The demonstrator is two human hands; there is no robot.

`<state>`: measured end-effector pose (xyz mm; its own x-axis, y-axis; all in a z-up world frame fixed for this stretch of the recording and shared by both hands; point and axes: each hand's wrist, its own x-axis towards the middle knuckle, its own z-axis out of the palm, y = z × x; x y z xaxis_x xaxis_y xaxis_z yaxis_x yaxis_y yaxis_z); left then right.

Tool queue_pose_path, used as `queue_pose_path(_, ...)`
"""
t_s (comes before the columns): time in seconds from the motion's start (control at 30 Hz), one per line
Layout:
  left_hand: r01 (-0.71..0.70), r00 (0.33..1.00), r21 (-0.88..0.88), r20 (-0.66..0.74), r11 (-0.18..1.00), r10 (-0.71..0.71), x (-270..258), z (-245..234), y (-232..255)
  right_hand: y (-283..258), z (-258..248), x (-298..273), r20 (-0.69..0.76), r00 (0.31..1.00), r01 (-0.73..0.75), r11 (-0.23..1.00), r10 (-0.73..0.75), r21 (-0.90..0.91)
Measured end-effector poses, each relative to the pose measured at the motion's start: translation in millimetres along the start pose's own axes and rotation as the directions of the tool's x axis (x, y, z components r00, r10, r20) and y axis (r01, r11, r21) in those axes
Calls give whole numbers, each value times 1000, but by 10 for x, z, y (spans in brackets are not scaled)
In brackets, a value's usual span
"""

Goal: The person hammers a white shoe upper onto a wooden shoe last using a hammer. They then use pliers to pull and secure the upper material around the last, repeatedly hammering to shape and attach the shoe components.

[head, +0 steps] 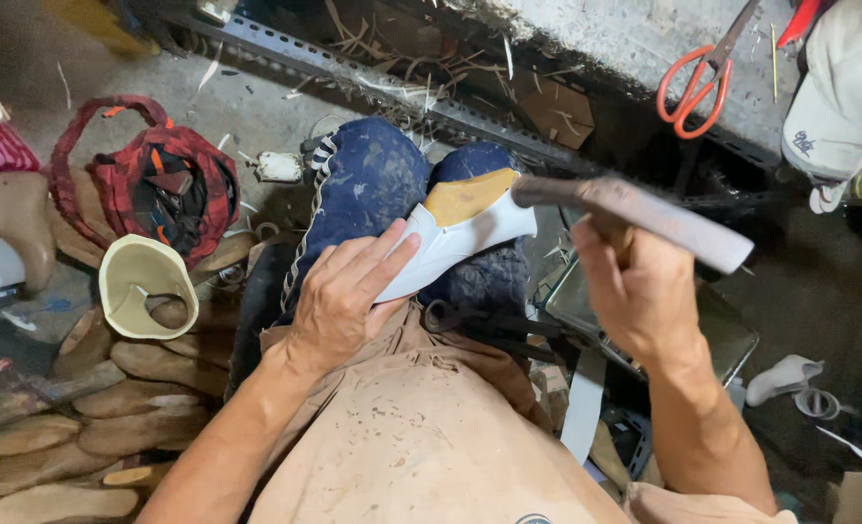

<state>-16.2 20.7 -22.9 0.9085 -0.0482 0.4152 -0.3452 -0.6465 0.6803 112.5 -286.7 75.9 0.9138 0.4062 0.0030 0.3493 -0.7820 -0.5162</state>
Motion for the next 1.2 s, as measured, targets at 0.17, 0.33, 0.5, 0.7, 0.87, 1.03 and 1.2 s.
queue_pose_path(0.17,13,1000,-6,-7,1000,-13,-7,18,17,-726,289,38,154,968,189,980,-197,66)
queue_pose_path(0.33,10,1000,-22,-9,1000,-10,-10,22,28,-758,295,-38,117,977,181,983,-176,-26)
queue_pose_path(0.5,-5,1000,-14,-12,1000,4,18,10,24,-837,239,71,90,947,307,951,-308,25)
queue_pose_path(0.7,53,998,-37,29,998,-52,18,-3,12,-400,332,-47,97,991,90,993,-97,78)
queue_pose_path(0.87,213,963,36,163,976,-216,35,-116,155,43,-89,512,-90,994,-58,998,56,-20)
queue_pose_path(1.03,346,879,161,290,924,-379,369,-89,194,673,-277,1643,-40,994,-112,935,104,-338)
queue_pose_path(1.2,334,878,110,325,936,-352,1018,526,63,1443,209,2312,-181,972,65,914,-148,-401)
